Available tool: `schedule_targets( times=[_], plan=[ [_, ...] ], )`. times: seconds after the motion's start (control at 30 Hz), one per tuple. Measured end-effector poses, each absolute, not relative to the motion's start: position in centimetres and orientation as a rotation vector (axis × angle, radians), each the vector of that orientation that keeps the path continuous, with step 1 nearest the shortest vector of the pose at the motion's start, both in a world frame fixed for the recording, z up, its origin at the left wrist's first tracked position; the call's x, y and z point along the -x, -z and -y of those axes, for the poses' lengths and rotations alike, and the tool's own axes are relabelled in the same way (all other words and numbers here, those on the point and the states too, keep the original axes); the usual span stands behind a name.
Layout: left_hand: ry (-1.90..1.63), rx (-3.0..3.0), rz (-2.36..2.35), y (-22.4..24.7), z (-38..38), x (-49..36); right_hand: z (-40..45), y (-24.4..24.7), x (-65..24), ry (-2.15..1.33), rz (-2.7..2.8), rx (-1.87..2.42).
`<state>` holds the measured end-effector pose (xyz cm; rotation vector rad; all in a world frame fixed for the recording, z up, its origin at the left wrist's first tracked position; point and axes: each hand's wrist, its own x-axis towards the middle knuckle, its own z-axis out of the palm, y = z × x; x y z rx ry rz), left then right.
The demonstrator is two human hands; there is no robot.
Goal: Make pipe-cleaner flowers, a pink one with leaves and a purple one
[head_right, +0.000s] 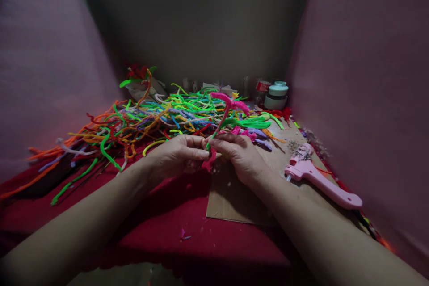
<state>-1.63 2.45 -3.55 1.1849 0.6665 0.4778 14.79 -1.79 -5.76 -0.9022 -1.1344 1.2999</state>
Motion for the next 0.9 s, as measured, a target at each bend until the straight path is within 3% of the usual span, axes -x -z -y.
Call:
schedule_targets(
  times=[0.3,0.53,0.73,0.9],
  plan=[
    [-0.775,-1.661,-0.903,3.6,-1.2,0.6,1.8,5.7,-15.0,-1.173,1.147,1.001],
    [-1.097,-2.431,-0.939,5.4,-0.8,0.5,2.0,5.8,-14.4,-1.167,1.109,1.035],
    [-1.048,-3.128,-1.103,6.2,-1.0,0.6,1.7,6.5,-14.3,-1.138,1.047,1.095],
    [-1.064,-3.239,-1.081,6.1,-1.2,0.6,1.9,6.1,-14.3,-1.104,1.066,1.112]
  ],
)
